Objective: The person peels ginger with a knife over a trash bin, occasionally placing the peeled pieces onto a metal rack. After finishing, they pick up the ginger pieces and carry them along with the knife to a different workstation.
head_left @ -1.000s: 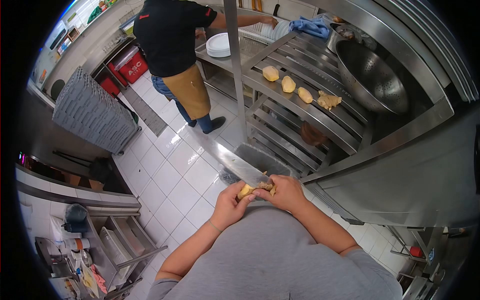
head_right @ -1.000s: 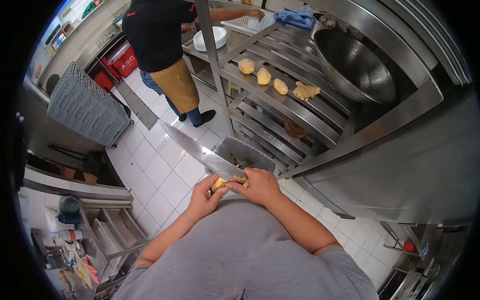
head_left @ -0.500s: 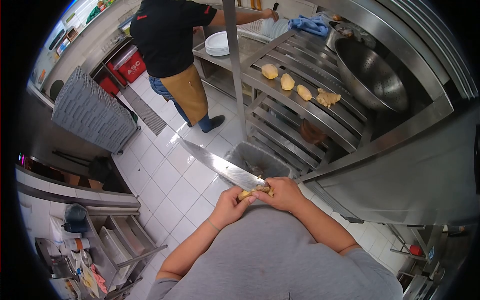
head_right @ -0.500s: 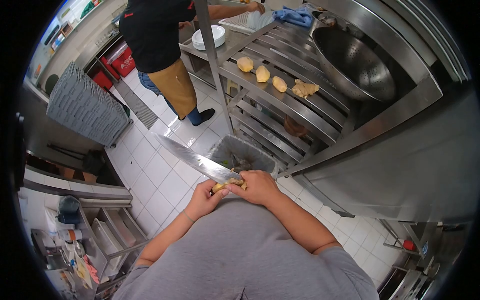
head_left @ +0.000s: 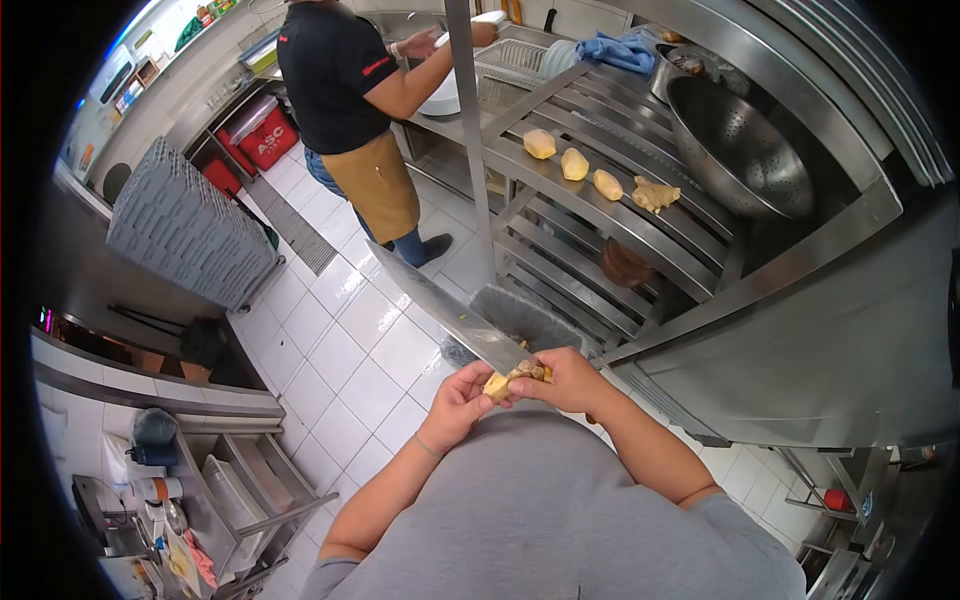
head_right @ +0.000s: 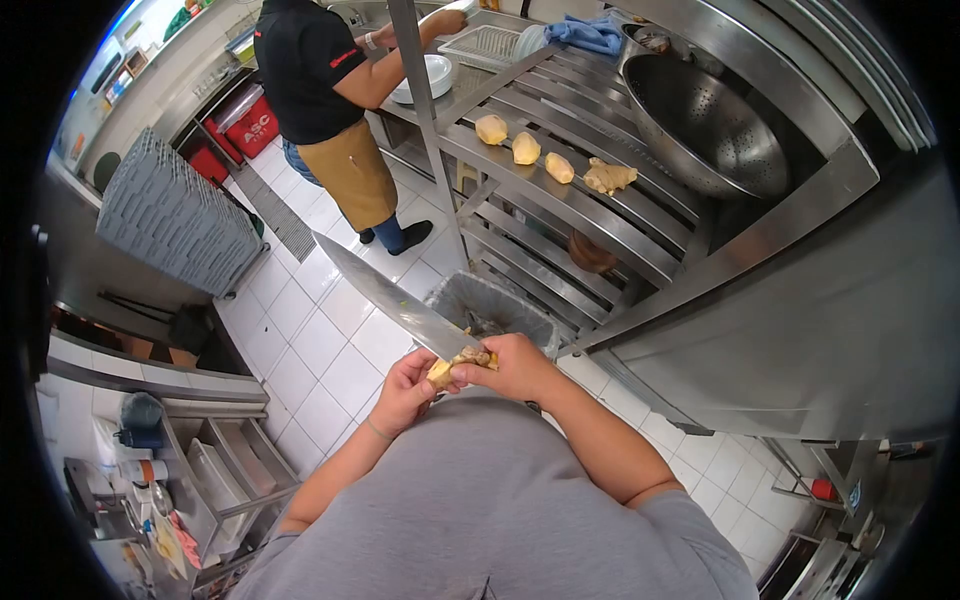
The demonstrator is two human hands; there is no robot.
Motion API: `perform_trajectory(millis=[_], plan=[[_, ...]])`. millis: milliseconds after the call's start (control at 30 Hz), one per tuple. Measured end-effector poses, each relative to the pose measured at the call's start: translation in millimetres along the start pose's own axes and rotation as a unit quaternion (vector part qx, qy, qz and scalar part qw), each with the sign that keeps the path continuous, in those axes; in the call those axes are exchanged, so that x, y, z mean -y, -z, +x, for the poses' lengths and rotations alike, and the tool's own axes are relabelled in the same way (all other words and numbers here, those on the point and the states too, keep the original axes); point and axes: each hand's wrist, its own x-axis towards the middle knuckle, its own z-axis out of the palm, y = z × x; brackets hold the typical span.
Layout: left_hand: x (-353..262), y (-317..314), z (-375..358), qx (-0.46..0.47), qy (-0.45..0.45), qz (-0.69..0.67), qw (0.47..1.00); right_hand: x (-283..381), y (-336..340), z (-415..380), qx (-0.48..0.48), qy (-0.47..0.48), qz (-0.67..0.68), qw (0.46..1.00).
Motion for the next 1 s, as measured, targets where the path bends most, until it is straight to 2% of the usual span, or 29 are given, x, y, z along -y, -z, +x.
perform_trajectory(millis=[167, 233, 467, 567, 633, 767, 833, 967, 1000], plan=[[-2, -6, -1, -0.024, 0.005, 0.020, 0.999, -1, -2, -1, -0.014, 0.000, -0.039, 0.999], [-2, -7, -3, -0.041, 0.001, 0.026, 0.999, 6, -2, -5, -0.053, 0.011, -0.132, 0.990], [3, -4, -9, -0.066, 0.010, 0.043, 0.997, 8, -5, -7, -0.037, 0.005, -0.212, 0.977], [7, -1, -10, -0.070, 0.013, 0.068, 0.995, 7, -11, -9, -0.058, 0.058, -0.211, 0.974], [8, -1, -9, -0.060, -0.010, 0.044, 0.997, 8, -11, -9, -0.049, 0.059, -0.160, 0.984], [2, -8, -7, -0.071, 0.010, 0.057, 0.996, 8, -9, -9, -0.015, 0.030, -0.146, 0.989], [-5, -18, -3, -0.079, -0.006, 0.068, 0.995, 0, -10, -8, 0.032, 0.053, -0.060, 0.996], [7, -1, -2, -0.043, -0.002, 0.088, 0.995, -9, -13, -6, 0.037, 0.061, 0.001, 0.997], [8, 0, -1, -0.060, -0.013, 0.054, 0.997, -10, -16, -5, -0.006, 0.080, 0.025, 0.996]])
